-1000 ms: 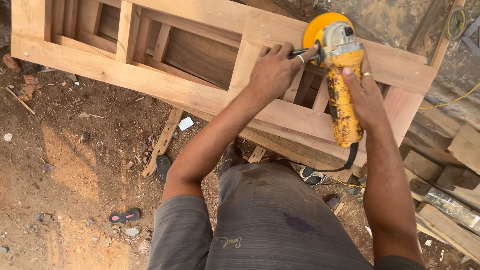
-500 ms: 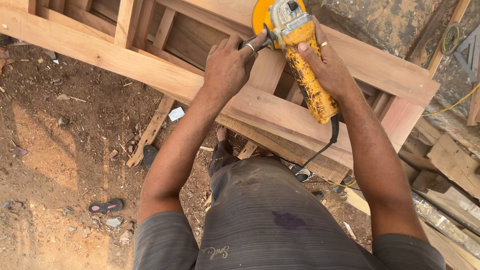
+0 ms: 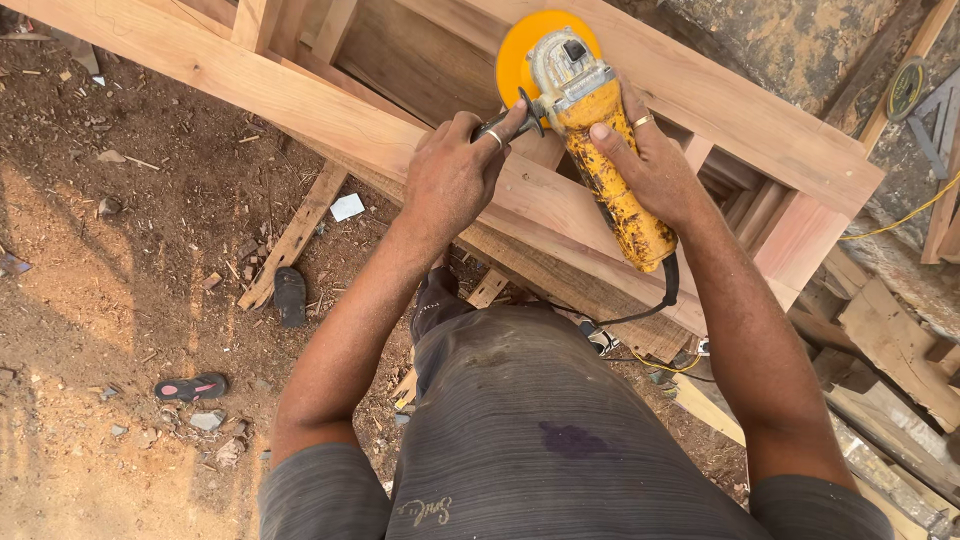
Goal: The person uses an angle grinder with a sanding disc to smooth the edges and surfaces of a wooden frame. They move the tool along the frame's edges and corners, then flip the frame to work on the other side.
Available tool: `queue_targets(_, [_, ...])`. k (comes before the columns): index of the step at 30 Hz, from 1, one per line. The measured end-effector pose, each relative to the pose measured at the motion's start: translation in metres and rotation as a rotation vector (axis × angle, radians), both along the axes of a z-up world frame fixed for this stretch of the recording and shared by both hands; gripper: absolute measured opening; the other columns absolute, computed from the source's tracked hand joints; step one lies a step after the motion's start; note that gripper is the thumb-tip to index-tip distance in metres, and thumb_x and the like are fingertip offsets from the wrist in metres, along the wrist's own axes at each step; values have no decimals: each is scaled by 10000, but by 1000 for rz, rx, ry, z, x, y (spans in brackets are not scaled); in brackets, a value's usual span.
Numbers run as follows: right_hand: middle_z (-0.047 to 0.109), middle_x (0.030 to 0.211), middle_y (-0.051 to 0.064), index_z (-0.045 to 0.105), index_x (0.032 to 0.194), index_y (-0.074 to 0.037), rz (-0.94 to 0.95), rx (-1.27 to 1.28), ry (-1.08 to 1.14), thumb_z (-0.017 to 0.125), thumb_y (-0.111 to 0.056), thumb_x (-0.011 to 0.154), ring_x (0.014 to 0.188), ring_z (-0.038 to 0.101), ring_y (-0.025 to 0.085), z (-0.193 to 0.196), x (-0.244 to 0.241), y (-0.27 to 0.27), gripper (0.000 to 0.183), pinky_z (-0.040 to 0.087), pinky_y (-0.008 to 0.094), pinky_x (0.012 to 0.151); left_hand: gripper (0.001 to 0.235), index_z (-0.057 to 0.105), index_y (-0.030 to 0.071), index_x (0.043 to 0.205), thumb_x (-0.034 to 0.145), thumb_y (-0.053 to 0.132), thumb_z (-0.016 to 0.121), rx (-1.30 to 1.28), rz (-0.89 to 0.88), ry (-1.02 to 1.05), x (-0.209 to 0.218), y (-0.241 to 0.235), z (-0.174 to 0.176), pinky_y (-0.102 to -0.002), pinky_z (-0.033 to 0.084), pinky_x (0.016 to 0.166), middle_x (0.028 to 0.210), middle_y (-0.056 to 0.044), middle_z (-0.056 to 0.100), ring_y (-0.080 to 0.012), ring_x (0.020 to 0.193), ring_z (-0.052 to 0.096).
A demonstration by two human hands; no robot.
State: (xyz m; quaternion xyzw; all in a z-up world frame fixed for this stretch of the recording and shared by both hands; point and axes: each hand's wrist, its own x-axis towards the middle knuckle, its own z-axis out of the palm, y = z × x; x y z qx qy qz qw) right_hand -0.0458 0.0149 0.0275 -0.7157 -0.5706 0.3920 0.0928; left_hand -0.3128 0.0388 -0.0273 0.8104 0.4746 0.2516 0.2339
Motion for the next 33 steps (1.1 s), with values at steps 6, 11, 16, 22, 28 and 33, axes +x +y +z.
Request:
queue_targets(6, [602,1396,310,102,1683,-255,1,-51,31,428,-712,966,1255,638,423,3,-9,-22,911,501,546,1046,496,593,308,1466,989,230,702,-11,-8,-21,-11,-26,9,-446,555,774,1037,-107,643,-280,889,670])
queue_targets(11, [567,1451,283,129,1672,-257,0,-82,54,452,-668,962,1281,620,424,6,-22,-41,882,483,532,1071,514,591,311,1474,986,199,707,-83,-12,-17,-24,-51,12,-439,562,775,1007,-102,633,-278,872,666])
queue_targets(16, [510,1544,249,162,1663,-214,38,-32,130,480,-626,996,1384,549,403,5,-26,-63,845,424,492,1133,565,577,313,1481,949,205,738,-73,-25,-12,-31,-71,14,-445,558,760,1008,-101,630,-285,860,656])
queue_targets(22, [455,1576,292,161,1668,-158,127,9,136,476,-607,1037,1454,462,432,-3,-30,-81,835,367,520,1173,605,562,332,1496,935,206,751,-149,-38,39,-44,-94,9,-414,578,704,987,-91,627,-250,828,654])
queue_targets(28, [475,1516,309,156,1658,-139,183,-144,71,425,-686,954,1397,489,433,-14,-57,-100,932,387,534,1137,562,557,329,1485,959,227,728,-124,25,54,-71,-136,3,-363,580,644,1011,-84,660,-209,826,666])
queue_targets(33, [549,1459,319,197,1649,-124,238,-115,129,417,-728,970,1391,539,425,-12,-75,-103,935,434,529,1157,524,582,330,1465,966,232,711,-91,56,131,-98,-147,9,-356,556,563,979,-87,674,-186,738,654])
